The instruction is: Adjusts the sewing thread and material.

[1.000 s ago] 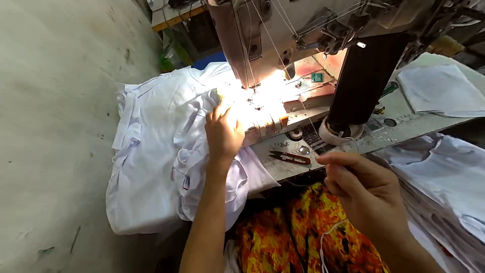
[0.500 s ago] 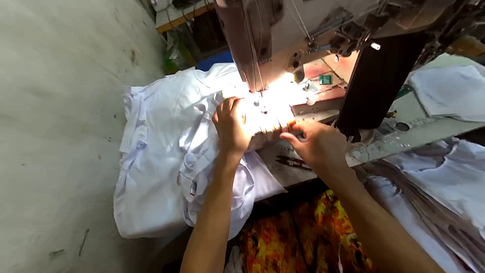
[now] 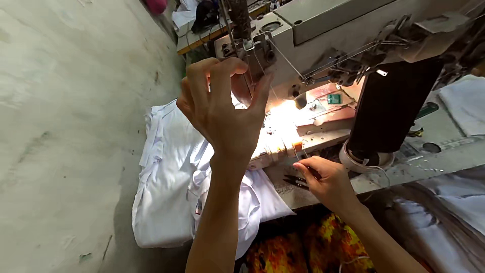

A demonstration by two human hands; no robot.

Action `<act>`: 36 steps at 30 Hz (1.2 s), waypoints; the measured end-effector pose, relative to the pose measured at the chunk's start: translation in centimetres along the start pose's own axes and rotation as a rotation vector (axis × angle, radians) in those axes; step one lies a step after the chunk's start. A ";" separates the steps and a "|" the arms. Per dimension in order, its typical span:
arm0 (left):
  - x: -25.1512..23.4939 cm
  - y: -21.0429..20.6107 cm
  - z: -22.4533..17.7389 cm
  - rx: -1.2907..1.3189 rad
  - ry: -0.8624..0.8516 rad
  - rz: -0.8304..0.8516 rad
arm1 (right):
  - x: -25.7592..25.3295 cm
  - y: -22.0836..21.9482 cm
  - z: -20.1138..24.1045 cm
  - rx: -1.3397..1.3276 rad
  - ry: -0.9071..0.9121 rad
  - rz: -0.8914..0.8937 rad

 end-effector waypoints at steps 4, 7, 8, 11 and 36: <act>0.1 -0.7 -1.0 0.179 0.160 -0.074 | 0.3 0.3 0.3 -0.040 0.018 -0.003; -0.7 -1.0 -1.4 0.300 0.201 -0.127 | 0.3 0.8 0.4 -0.060 0.040 -0.013; -1.1 -1.4 -1.2 0.350 0.208 -0.182 | 0.4 1.0 0.4 -0.065 0.043 -0.014; -0.8 -0.6 -1.4 0.383 0.245 -0.066 | 0.8 1.6 0.3 -0.073 0.042 -0.006; 5.3 2.2 -5.1 0.920 0.471 0.467 | 4.4 2.7 0.9 0.018 0.108 -0.001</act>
Point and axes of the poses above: each hand's wrist, its own x-axis away from the middle knuckle, its own y-axis out of the back of the hand, z = x × y, the point moved 1 cm from there along -x, towards the middle knuckle, and after that the axes turned 7 degrees about -x, right-handed, at the moved point
